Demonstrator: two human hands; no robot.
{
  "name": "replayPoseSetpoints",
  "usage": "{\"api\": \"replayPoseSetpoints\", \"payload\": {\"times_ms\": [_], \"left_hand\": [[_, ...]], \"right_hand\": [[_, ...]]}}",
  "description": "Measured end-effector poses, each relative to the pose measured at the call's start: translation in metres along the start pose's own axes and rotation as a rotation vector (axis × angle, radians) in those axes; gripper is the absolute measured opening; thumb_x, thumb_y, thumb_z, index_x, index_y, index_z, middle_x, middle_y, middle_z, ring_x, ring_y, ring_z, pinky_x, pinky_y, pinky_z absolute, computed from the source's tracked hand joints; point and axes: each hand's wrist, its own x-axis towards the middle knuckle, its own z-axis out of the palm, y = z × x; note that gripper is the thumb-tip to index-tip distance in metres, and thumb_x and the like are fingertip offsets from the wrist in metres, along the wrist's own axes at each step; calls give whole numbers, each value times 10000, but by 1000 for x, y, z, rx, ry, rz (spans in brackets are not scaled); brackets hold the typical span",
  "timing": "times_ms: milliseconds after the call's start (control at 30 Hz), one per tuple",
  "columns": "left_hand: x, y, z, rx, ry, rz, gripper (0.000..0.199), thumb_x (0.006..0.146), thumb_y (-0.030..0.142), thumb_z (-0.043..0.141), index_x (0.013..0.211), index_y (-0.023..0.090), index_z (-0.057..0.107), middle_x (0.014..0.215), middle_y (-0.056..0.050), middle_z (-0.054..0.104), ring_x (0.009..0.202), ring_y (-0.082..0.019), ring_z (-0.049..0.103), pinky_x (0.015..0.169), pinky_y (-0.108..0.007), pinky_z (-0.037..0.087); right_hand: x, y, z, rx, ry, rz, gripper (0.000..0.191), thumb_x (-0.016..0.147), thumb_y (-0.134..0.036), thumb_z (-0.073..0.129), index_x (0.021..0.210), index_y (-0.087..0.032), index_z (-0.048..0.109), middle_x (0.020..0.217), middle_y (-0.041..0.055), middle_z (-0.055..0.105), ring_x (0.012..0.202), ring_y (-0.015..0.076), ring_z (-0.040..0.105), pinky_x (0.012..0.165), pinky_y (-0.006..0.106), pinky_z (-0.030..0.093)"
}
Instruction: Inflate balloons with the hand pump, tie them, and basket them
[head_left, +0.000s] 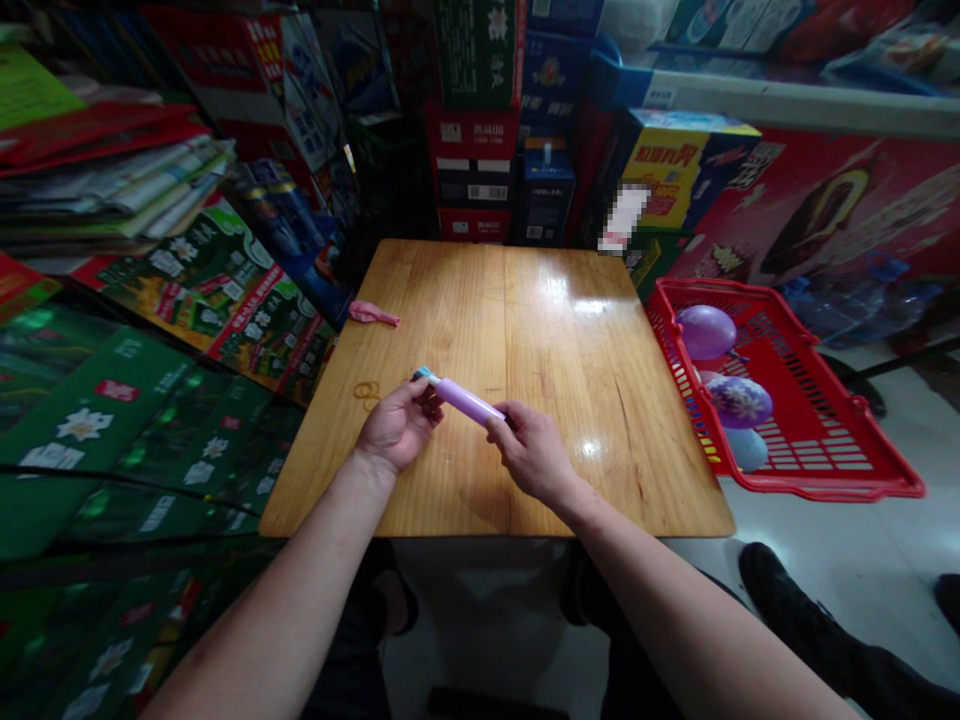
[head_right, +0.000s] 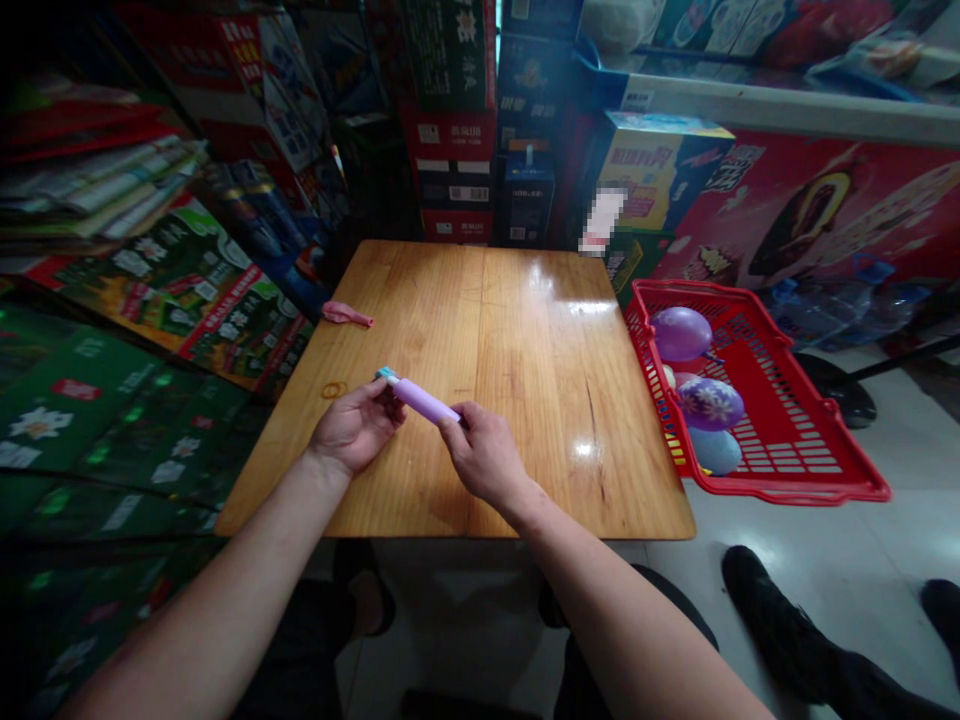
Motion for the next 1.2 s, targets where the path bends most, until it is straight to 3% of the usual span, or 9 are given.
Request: {"api": "replayPoseSetpoints", "payload": {"times_ms": [267, 567, 833, 1200], "left_hand": [[2, 3, -2, -10, 5, 13, 151, 759, 157, 742, 891, 185, 674, 831, 1, 685, 721, -111, 638, 649, -256, 480], [-4, 0, 2, 122, 2, -9, 202, 730, 211, 817, 870, 198, 672, 812, -4, 670, 695, -125, 615, 625, -259, 445], [-4, 3, 0, 59, 7, 40, 159, 753, 215, 762, 883, 206, 670, 850, -14, 681, 743, -143, 638, 639, -276, 462], [-10, 9, -7, 265, -85, 88, 162, 751, 230, 790, 888, 186, 718, 899, -46, 706, 832, -181, 673, 712, -291, 471]], "right_hand": [[0, 2, 2, -84, 62, -74, 211, 864, -306, 666, 1048, -203, 654, 876, 36, 689, 739, 166, 608, 659, 289, 434], [0, -2, 3, -7, 21, 1, 199, 933, -366, 573, 945, -192, 669, 660, -12, 580, 595, 138, 529, 548, 267, 357], [2, -4, 2, 23, 25, -6, 227, 960, -380, 543, 945, -191, 668, 684, -4, 600, 613, 141, 544, 558, 267, 377], [4, 0, -3, 33, -12, -6, 253, 982, -375, 511, 1000, -186, 678, 758, 25, 667, 662, 156, 586, 594, 277, 415]]}}
